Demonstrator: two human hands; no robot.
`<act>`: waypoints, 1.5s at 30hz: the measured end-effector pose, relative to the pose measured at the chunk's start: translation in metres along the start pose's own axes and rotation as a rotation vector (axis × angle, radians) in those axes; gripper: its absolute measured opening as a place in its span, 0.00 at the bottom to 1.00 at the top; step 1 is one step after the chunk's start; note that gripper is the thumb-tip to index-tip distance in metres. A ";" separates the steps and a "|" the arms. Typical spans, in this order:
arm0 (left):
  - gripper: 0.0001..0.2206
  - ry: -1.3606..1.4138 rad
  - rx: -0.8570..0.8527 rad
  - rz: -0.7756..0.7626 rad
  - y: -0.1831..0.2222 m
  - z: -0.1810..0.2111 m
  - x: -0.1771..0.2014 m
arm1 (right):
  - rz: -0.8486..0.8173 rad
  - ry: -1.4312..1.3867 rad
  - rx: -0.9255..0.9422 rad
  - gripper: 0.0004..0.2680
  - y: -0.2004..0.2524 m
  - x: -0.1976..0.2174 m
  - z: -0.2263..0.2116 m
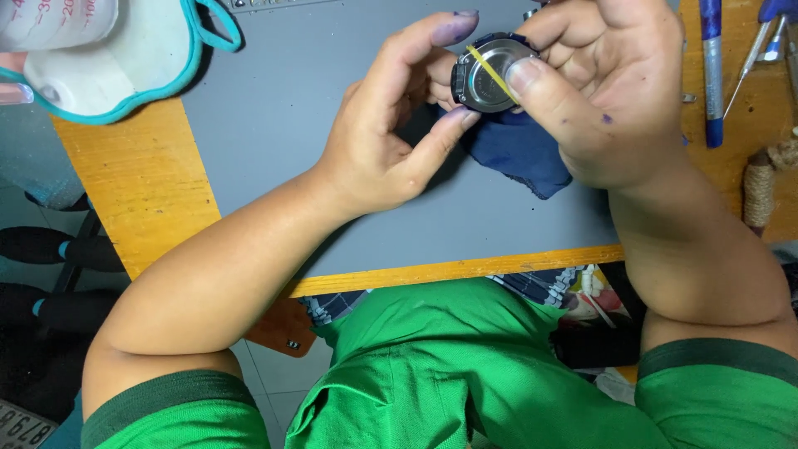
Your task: Cleaning internal watch components with a microfiber cloth and placing them into a protective plastic bag.
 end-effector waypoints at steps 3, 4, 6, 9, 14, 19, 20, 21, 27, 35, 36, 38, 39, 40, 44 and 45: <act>0.19 -0.027 -0.007 -0.008 0.000 -0.002 0.001 | 0.010 -0.028 -0.010 0.08 0.000 -0.001 0.001; 0.20 -0.044 -0.013 -0.013 0.000 -0.001 0.001 | 0.028 -0.056 -0.018 0.08 0.001 0.000 0.002; 0.20 -0.061 -0.018 -0.017 0.000 0.000 0.001 | 0.044 -0.085 -0.027 0.08 0.001 0.000 0.003; 0.19 -0.101 -0.012 0.014 0.000 0.001 0.001 | 0.017 -0.028 -0.012 0.08 -0.001 -0.002 0.000; 0.20 -0.106 -0.042 -0.013 0.000 0.002 0.001 | -0.005 -0.075 -0.021 0.12 -0.002 -0.003 -0.001; 0.20 -0.100 -0.011 -0.006 0.000 0.001 0.001 | -0.003 -0.038 -0.017 0.11 -0.001 -0.004 -0.002; 0.19 -0.107 -0.005 0.010 0.000 0.002 0.002 | -0.016 -0.014 -0.012 0.11 -0.002 -0.004 -0.002; 0.19 -0.108 -0.007 0.009 0.000 0.002 0.002 | -0.016 -0.013 -0.011 0.11 -0.002 -0.004 -0.003; 0.18 -0.005 0.018 -0.064 -0.003 0.004 0.001 | -0.024 -0.058 -0.023 0.11 -0.004 -0.009 -0.005; 0.11 0.323 0.092 0.041 -0.009 -0.004 0.011 | -0.151 0.133 0.063 0.15 -0.007 -0.013 -0.014; 0.11 0.322 0.090 0.044 -0.009 -0.003 0.011 | -0.153 0.133 0.065 0.15 -0.007 -0.012 -0.013; 0.11 0.335 0.116 0.068 -0.009 -0.004 0.012 | -0.178 0.326 0.190 0.15 -0.007 -0.012 -0.018; 0.11 0.336 0.116 0.069 -0.009 -0.005 0.012 | -0.179 0.325 0.191 0.15 -0.006 -0.011 -0.017; 0.11 0.328 0.112 0.077 -0.009 -0.006 0.012 | -0.187 0.388 0.226 0.15 -0.006 -0.011 -0.018; 0.10 0.282 0.082 0.090 -0.008 -0.001 0.011 | -0.178 0.489 0.307 0.14 -0.005 -0.010 -0.020; 0.10 0.282 0.081 0.092 -0.009 -0.001 0.012 | -0.179 0.488 0.308 0.14 -0.005 -0.010 -0.020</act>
Point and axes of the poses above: each hand's wrist, its own y-axis away from the middle knuckle, its own x-axis out of the back of the hand, z = x × y, the point moved 6 cm from there along -y, towards the middle knuckle, and after that the axes turned 14 degrees about x, right-handed, at the moved point
